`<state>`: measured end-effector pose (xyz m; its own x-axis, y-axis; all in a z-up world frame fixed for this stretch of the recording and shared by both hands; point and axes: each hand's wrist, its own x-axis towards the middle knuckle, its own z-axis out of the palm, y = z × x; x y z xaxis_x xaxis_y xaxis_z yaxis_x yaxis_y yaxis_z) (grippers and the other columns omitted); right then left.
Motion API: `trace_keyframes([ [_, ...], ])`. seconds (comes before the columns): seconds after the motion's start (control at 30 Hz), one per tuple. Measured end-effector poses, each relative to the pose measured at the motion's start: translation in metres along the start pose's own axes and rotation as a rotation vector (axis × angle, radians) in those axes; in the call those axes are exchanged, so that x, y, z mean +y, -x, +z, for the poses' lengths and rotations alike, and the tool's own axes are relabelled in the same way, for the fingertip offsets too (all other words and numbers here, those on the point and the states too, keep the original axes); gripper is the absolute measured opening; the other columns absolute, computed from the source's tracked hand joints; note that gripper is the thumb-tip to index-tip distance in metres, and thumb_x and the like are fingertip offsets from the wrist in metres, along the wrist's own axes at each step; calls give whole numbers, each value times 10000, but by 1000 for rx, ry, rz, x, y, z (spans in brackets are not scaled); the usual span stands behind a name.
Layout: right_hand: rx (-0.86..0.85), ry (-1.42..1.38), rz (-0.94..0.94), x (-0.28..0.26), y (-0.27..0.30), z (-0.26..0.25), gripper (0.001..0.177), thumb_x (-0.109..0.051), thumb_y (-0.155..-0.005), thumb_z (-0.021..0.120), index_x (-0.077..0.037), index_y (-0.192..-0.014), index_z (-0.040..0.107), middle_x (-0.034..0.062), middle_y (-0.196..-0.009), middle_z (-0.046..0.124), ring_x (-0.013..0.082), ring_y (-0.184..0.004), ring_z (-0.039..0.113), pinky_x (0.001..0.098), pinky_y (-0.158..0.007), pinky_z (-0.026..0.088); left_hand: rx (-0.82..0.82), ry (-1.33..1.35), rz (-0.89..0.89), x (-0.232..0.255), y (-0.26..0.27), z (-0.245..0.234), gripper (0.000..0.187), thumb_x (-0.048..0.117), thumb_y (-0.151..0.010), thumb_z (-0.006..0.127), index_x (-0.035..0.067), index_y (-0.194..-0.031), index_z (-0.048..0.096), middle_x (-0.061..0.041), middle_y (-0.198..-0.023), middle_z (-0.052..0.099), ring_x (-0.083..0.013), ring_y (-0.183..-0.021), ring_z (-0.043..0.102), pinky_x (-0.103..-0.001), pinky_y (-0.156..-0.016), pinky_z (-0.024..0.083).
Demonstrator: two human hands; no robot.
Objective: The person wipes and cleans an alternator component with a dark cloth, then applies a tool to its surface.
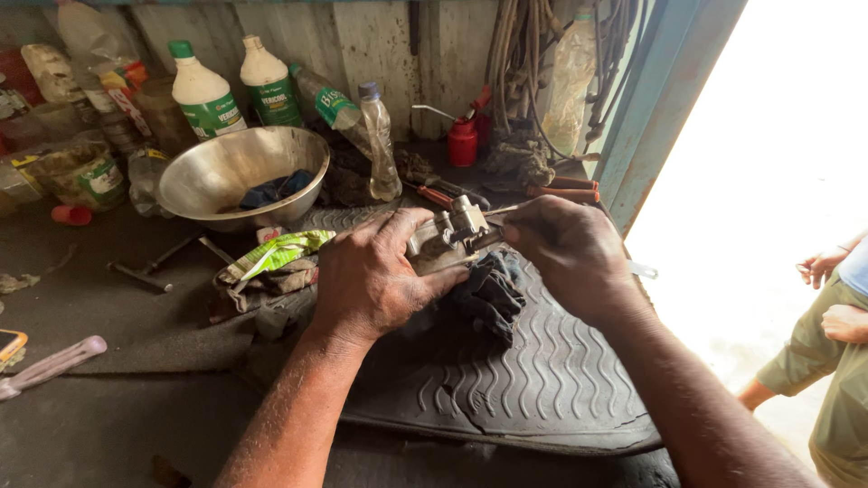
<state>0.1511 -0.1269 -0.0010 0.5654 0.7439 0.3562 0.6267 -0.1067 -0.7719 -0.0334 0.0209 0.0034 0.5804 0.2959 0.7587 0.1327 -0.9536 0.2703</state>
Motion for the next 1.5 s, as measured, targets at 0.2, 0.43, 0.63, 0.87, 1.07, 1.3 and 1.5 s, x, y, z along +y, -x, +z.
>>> trace_keyframes([
  [0.2,-29,-264,134,-6,0,6,292,-236,-938,678,-78,-1176,735,52,-939,755,114,-813,663,293,-737,564,19,1,12,-1,-1,0,574,457,-658,930,115,-1063,709,-59,-928,764,-259,-813,749,-393,-680,590],
  [0.43,-39,-295,-48,2,-1,5,283,-76,-893,694,-70,-1172,738,19,-979,757,88,-875,673,286,-797,572,30,19,24,-2,-1,1,578,459,-664,929,120,-1077,708,-53,-931,764,-248,-797,752,-385,-673,594],
  [0.63,93,210,-57,-13,3,1,201,-209,-893,770,-72,-1040,761,57,-806,757,133,-720,713,330,-689,570,7,14,14,-2,-1,1,577,457,-656,929,123,-1072,711,-50,-910,761,-260,-801,749,-396,-673,587],
  [0.87,28,37,-257,-12,3,-8,348,-302,-855,782,-93,-1108,669,17,-786,727,138,-706,722,296,-644,577,16,8,50,2,0,-2,566,463,-663,927,124,-1057,706,-58,-921,759,-276,-830,740,-402,-685,578],
  [1.07,74,403,-144,-9,1,-5,246,-321,-1003,662,-124,-983,808,126,-687,711,254,-619,688,384,-613,525,31,23,76,5,-3,1,522,452,-680,925,133,-1038,717,-56,-916,759,-281,-839,739,-411,-689,574],
  [1.3,39,433,-148,-12,2,-3,334,-388,-990,687,-79,-886,765,168,-662,668,313,-612,660,432,-618,502,23,69,80,3,-2,-1,553,440,-666,932,115,-1054,709,-78,-928,749,-296,-841,732,-409,-705,573],
  [1.5,60,282,-332,-19,3,-3,280,-363,-922,669,-87,-937,715,124,-742,716,282,-642,700,409,-602,524,14,73,84,0,1,-4,554,412,-660,933,111,-1068,708,-88,-955,752,-300,-878,735,-411,-736,577],
])
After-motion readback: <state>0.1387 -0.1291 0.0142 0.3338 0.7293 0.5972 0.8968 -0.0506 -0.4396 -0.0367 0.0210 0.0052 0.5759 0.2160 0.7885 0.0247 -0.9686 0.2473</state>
